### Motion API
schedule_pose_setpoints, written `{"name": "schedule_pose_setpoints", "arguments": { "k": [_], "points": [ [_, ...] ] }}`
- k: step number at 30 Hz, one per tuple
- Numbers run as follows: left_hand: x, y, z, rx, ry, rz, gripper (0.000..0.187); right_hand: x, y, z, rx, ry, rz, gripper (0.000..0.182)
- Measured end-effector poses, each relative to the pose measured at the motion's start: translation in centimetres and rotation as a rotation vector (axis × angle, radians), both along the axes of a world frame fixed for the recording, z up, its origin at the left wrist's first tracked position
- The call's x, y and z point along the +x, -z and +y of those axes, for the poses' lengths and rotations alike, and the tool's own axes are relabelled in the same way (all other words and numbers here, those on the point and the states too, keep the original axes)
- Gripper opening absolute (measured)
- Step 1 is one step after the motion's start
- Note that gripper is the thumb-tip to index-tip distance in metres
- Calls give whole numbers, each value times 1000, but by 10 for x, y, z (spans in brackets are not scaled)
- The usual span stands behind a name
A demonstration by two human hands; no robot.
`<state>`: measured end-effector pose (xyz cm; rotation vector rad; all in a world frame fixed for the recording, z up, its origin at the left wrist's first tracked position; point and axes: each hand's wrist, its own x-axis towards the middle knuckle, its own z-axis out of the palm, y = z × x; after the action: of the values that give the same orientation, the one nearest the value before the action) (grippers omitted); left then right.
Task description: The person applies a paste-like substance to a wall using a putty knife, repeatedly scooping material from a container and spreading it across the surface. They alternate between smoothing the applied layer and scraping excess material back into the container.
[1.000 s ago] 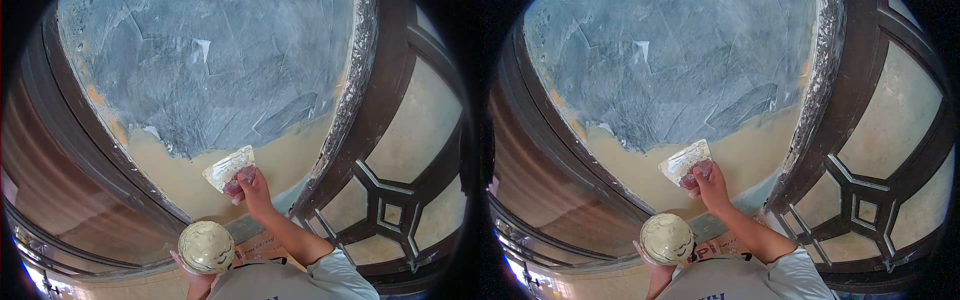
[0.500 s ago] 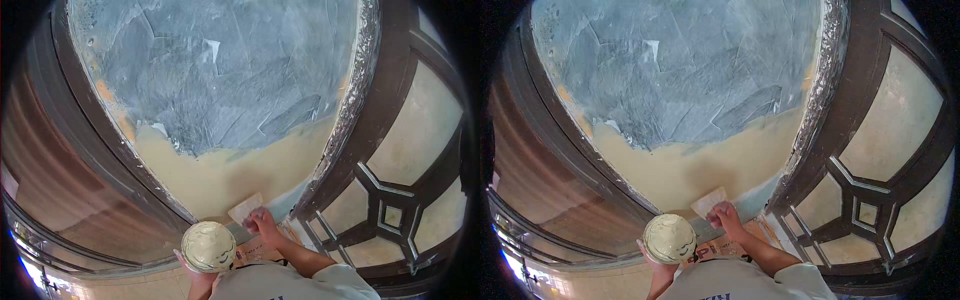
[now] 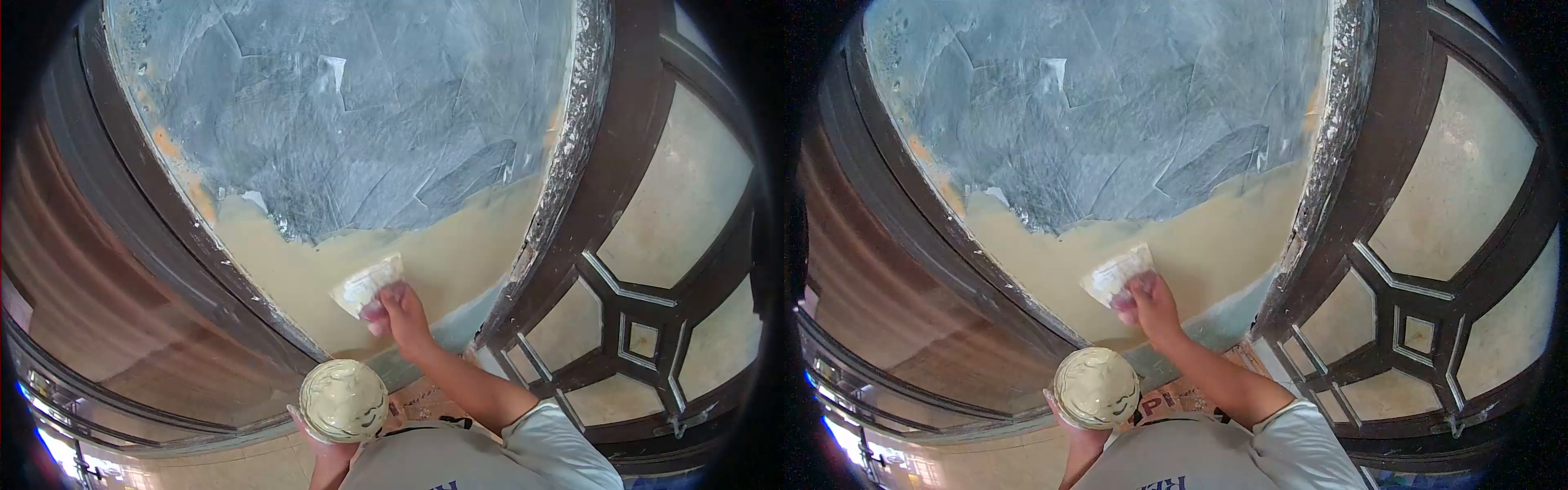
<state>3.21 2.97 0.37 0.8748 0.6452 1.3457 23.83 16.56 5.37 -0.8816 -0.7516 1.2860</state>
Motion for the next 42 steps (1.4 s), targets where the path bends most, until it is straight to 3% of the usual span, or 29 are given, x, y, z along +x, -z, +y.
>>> {"name": "schedule_pose_setpoints", "arguments": {
  "k": [1, 3, 5, 7, 9, 10, 12, 16, 20, 23, 25, 26, 29, 31, 35, 39, 42],
  "points": [
    [1, -7, -3, 0, -2, -1, 81, 1, 21, -7, -69, 39, -11, 23],
    [4, -29, -10, -76, 91, -260, 80, 5, 53, -32, -128, 12, 31, 23],
    [1, -25, -10, -125, 84, -339, 80, 1, 55, -36, -186, -19, 73, 22],
    [-4, -25, -14, -183, 76, -417, 79, -8, 28, -36, -74, -23, -3, 23],
    [-8, -31, -18, -525, 161, -1729, 78, -19, -18, -28, 31, -12, 20, 23],
    [-8, -29, -17, -525, 160, -1729, 78, -24, -40, -22, 140, 4, 43, 23],
    [-6, -24, -13, -133, 106, -398, 79, -30, -67, -11, 168, -28, 33, 23],
    [-15, -19, -17, -146, 77, -352, 80, -36, -75, -4, 161, -58, 51, 22],
    [-20, -25, -21, -153, 122, -448, 81, -37, 12, -20, -29, 47, 25, 22],
    [-29, -22, -24, -281, 8, -391, 87, -28, 64, -56, -173, 14, 32, 22],
    [-34, -16, -24, -282, 42, -511, 84, -32, 51, -57, -213, -12, 50, 21],
    [-36, -12, -22, -282, 40, -511, 84, -34, 43, -51, -115, -13, 9, 21],
    [-36, -15, -19, -281, 64, -471, 83, -47, -27, -29, 197, 59, 6, 19],
    [-36, -23, -18, -160, 136, -331, 83, -48, -74, -18, 231, 18, -20, 18],
    [-41, -24, -18, -184, 144, -342, 84, -47, -85, -5, 224, -9, -39, 19],
    [-55, -20, -19, -206, 126, -425, 82, -43, 22, -19, -34, 44, 5, 18],
    [-66, -9, -20, -213, 114, -452, 81, -30, 180, -36, -315, 121, -37, 14]
  ]
}}
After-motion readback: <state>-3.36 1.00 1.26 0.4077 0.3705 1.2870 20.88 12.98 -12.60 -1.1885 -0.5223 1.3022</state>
